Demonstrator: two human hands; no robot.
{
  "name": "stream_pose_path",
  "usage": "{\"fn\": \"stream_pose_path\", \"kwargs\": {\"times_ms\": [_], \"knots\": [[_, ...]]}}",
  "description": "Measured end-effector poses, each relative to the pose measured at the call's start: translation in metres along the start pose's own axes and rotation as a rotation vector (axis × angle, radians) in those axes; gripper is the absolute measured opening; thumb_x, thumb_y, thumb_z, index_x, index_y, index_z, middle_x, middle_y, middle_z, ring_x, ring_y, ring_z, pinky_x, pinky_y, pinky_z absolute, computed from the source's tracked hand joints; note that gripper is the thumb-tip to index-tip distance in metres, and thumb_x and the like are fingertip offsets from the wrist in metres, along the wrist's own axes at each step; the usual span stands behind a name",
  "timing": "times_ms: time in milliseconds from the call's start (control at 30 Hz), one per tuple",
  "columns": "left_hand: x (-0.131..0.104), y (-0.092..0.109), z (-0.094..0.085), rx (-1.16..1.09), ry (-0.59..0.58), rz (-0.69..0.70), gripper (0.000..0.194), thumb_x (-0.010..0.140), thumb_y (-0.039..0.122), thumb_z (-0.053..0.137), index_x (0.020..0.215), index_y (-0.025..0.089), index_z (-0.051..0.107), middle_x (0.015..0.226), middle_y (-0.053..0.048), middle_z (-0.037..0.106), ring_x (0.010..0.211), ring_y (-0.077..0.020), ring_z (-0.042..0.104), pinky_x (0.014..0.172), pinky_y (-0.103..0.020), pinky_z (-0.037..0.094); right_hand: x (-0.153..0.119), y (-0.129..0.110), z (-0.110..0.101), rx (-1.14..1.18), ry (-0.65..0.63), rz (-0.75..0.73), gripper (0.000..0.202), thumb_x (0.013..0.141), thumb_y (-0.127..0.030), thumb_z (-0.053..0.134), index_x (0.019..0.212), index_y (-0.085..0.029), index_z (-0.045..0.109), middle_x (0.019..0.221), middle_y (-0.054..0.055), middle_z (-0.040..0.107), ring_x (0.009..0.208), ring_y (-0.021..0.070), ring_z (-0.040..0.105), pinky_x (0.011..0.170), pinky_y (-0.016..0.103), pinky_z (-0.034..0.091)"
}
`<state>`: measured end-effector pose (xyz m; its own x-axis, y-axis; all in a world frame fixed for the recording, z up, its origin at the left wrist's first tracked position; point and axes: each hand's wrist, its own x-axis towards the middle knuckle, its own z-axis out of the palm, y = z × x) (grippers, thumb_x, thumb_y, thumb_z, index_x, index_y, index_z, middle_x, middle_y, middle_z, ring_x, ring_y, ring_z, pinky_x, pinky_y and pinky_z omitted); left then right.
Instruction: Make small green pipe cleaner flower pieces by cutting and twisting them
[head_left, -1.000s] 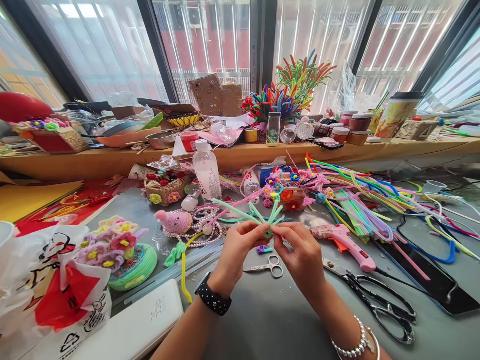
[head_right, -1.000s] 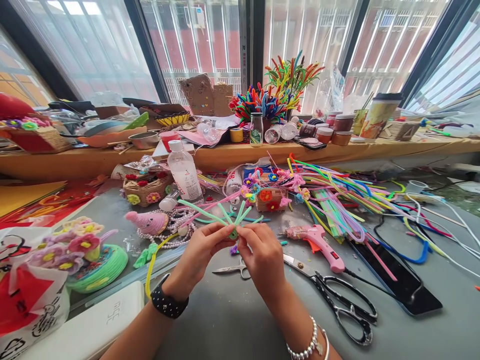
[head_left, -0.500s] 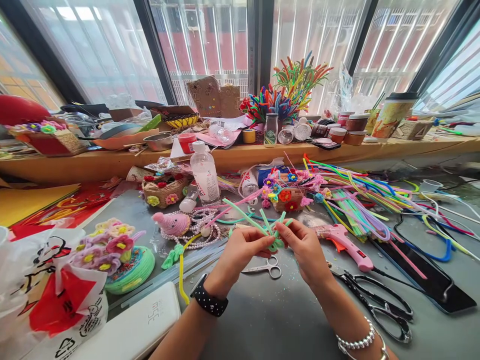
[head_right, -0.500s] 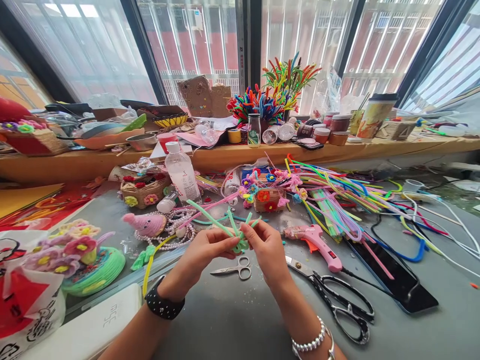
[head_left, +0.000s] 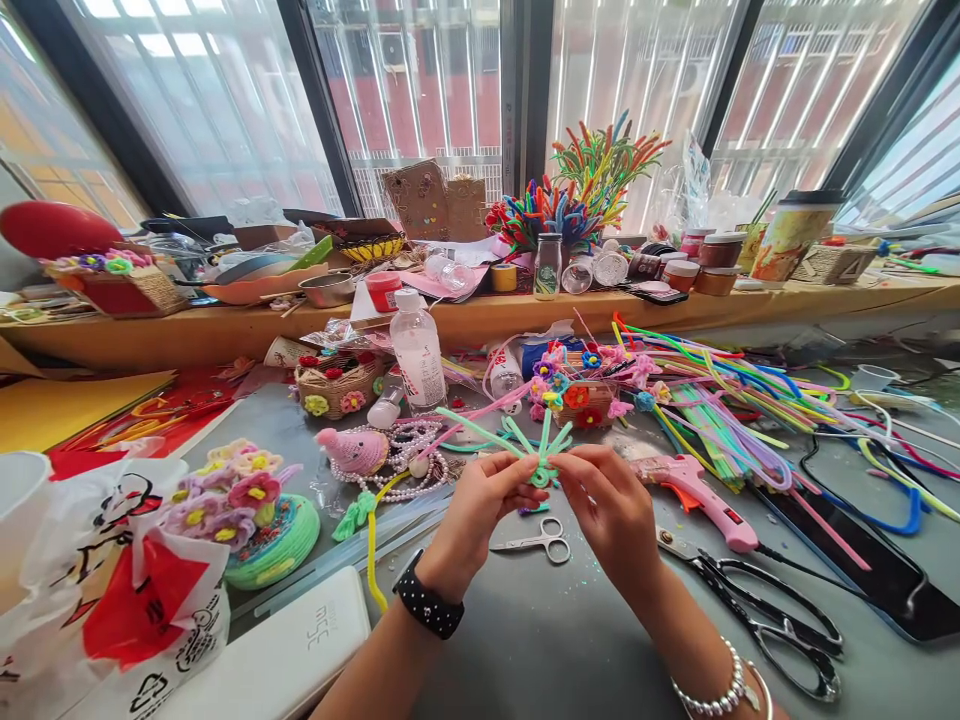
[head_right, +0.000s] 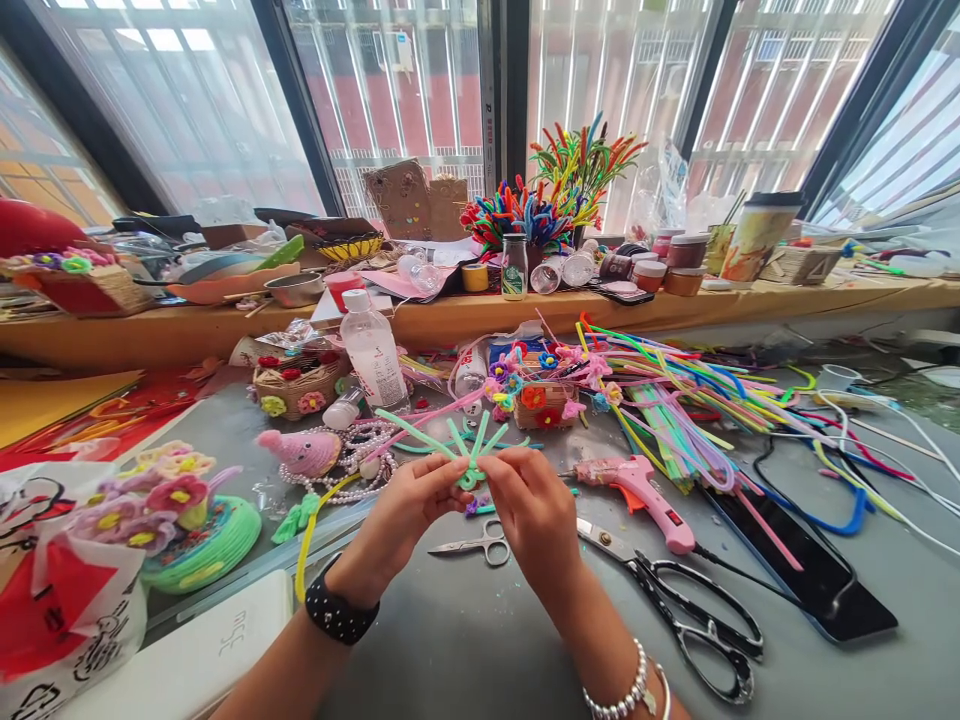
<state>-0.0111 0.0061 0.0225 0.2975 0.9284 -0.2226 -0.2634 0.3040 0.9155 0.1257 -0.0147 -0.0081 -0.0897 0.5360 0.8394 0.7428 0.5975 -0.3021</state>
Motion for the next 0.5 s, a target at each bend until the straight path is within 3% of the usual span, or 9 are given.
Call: {"fn": "stream_pose_path", "kwargs": {"times_ms": [167,500], "knots": [[-0.002,-0.003,0.005,0.028,0.031,0.06,0.02,0.062,0.027,0.065,0.056,0.012,0.053,0.051,0.004,0.052,0.049,-0.0068,0.053,0.054,-0.019,0.043,0.0,0.0,0.0,-0.078,0.01,-0.063,0.017,0.078,-0.009,0.049,0.089,-0.021,0.055,0.074,0.004,0.055,0.069,0.0153,0.052,0.061,0.027,0.043],[-0.001,-0.017,0.012,0.232,0.142,0.368,0.016,0.068,0.03,0.058,0.067,0.014,0.054,0.061,0.0,0.055,0.059,-0.0113,0.053,0.057,-0.023,0.045,0.0,-0.004,0.003,-0.061,-0.026,0.042,0.008,0.079,-0.012,0.045,0.081,-0.019,0.049,0.077,0.005,0.05,0.071,0.0176,0.047,0.062,0.031,0.039]]}}
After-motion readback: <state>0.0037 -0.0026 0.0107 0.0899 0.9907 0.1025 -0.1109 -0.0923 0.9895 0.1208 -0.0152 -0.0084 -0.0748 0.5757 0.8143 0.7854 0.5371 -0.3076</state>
